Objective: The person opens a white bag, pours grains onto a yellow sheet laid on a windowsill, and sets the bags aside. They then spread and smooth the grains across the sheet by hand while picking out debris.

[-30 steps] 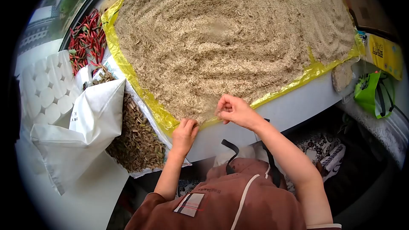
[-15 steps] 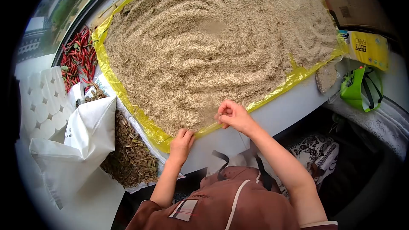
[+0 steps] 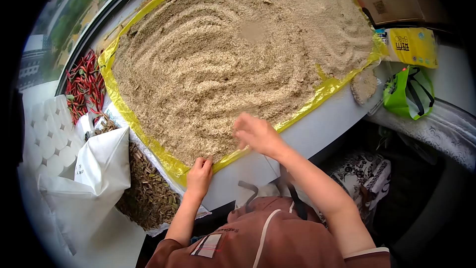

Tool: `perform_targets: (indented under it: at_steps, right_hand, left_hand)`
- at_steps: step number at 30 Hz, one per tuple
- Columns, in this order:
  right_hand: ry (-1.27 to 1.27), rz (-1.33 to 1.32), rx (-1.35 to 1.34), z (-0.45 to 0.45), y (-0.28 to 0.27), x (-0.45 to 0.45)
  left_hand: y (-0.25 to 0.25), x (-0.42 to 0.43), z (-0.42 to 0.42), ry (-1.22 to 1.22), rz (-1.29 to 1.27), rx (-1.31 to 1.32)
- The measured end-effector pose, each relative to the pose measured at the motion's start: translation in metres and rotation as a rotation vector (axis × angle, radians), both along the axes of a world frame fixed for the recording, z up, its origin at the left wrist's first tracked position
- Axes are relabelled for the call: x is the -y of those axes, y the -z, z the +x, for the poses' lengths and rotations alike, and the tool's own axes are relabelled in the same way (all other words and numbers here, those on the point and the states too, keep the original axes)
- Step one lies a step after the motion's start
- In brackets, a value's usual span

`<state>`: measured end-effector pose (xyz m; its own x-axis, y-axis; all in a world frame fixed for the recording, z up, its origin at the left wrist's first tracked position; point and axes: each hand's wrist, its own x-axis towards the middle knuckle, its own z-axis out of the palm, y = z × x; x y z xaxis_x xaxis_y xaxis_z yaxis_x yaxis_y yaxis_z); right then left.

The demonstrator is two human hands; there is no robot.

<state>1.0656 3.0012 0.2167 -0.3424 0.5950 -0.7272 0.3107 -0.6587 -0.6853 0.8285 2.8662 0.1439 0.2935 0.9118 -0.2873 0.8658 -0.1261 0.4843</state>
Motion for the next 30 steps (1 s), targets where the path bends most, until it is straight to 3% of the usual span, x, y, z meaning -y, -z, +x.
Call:
perform_targets:
  at_steps: [3, 6, 10, 12, 13, 14, 17, 18, 20, 21, 23, 25, 26, 27, 30]
  right_hand:
    - [0.056, 0.166, 0.02, 0.005, -0.019, -0.017]
    - [0.222, 0.231, -0.071, 0.005, -0.046, -0.03]
    - [0.263, 0.204, -0.258, 0.0, -0.045, -0.043]
    - [0.155, 0.248, -0.008, -0.006, -0.016, -0.036]
    - [0.105, 0.284, 0.122, -0.01, -0.011, -0.041]
    - [0.155, 0.207, -0.014, -0.016, -0.017, -0.042]
    - [-0.136, 0.469, 0.231, -0.018, 0.0, -0.034]
    - [-0.095, 0.384, 0.18, -0.023, -0.007, -0.034]
    - [0.133, 0.095, -0.169, -0.028, -0.021, -0.041]
    - [0.247, -0.059, -0.336, -0.027, -0.026, -0.044]
    - [0.074, 0.054, -0.094, -0.019, 0.001, -0.041]
    - [-0.079, 0.229, 0.135, -0.02, 0.007, -0.044]
    - [0.007, 0.202, 0.061, -0.026, -0.005, -0.043]
    - [-0.058, 0.356, 0.14, -0.031, -0.01, -0.033]
    - [-0.329, 0.904, 0.318, -0.051, -0.025, -0.028]
  left_hand:
    - [-0.023, -0.021, -0.005, -0.064, 0.07, 0.143]
    - [-0.058, -0.049, -0.011, -0.276, -0.057, 0.435]
    - [-0.05, -0.075, -0.019, -0.774, -0.332, 0.936]
    - [-0.049, -0.101, -0.01, -0.933, -0.362, 1.047]
    - [-0.047, -0.109, -0.008, -0.958, -0.397, 1.15]
    - [-0.044, -0.112, -0.004, -0.991, -0.443, 1.251]
    - [-0.053, -0.096, 0.01, -1.042, -0.61, 1.409]
    - [-0.055, -0.103, 0.014, -1.02, -0.629, 1.455]
    - [-0.068, -0.107, 0.017, -0.957, -0.626, 1.507]
    - [-0.058, -0.107, 0.018, -0.767, -0.337, 1.103]
    - [-0.035, -0.11, 0.023, -0.355, 0.191, 0.28]
    - [-0.039, -0.125, 0.035, -0.583, -0.097, 0.67]
    - [-0.04, -0.125, 0.041, -0.735, -0.272, 0.912]
    - [-0.044, -0.113, 0.044, -0.905, -0.467, 1.137]
    - [-0.016, -0.103, 0.048, -0.986, -0.856, 1.834]
